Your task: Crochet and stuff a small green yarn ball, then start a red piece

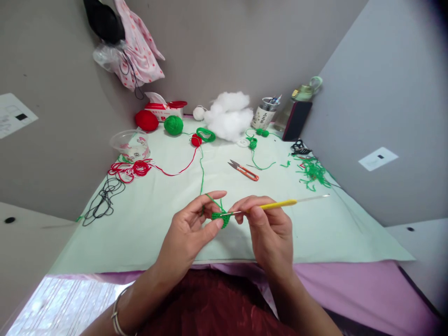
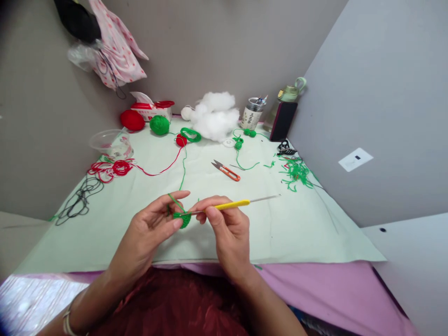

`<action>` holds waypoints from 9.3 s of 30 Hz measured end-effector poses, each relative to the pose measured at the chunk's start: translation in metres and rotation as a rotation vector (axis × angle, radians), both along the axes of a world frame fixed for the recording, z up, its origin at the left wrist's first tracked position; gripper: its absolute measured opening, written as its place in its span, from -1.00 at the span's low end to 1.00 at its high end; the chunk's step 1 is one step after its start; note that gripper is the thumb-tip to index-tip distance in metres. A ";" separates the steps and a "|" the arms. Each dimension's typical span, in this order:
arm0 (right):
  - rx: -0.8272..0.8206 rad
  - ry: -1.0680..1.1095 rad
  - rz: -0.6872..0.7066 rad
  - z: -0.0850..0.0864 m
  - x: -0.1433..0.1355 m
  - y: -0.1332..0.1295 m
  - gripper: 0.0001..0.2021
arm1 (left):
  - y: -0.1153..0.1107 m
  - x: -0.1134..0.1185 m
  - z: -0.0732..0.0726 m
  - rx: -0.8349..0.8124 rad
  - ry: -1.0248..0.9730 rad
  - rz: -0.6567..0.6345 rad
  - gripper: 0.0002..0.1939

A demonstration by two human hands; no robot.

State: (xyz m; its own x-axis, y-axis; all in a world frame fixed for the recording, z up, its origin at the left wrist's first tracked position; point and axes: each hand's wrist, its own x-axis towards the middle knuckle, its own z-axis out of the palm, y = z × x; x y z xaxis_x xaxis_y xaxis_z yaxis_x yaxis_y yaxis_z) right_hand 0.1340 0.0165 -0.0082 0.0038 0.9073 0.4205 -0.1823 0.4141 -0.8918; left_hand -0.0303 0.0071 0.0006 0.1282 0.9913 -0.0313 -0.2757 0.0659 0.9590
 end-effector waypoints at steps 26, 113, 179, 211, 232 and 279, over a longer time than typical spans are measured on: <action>0.080 -0.024 -0.067 -0.002 -0.002 -0.002 -0.81 | 0.000 0.001 0.002 -0.129 -0.181 -0.115 -0.63; -0.122 0.105 0.064 -0.004 0.000 0.006 -0.81 | 0.000 -0.004 -0.004 -0.045 -0.070 -0.096 -0.59; -0.129 0.137 0.119 -0.017 0.004 -0.004 -0.85 | -0.001 0.002 -0.005 -0.104 -0.213 -0.167 -0.47; -0.019 -0.018 0.017 -0.007 0.007 -0.003 -0.84 | -0.001 0.000 -0.003 -0.025 -0.015 -0.132 -0.30; 0.536 -0.679 -0.338 -0.013 0.002 -0.016 -0.67 | -0.003 0.009 0.000 -0.137 -0.120 0.008 -0.28; 0.179 -0.098 -0.117 0.002 0.001 -0.004 -0.79 | 0.003 0.003 0.006 -0.223 -0.298 -0.154 -0.54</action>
State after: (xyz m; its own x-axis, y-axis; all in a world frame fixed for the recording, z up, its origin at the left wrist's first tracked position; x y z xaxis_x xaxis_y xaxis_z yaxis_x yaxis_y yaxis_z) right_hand 0.1347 0.0122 -0.0058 0.0559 0.8138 0.5784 -0.0397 0.5807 -0.8131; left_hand -0.0272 0.0106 0.0067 0.3104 0.9328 -0.1829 -0.5106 0.3259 0.7956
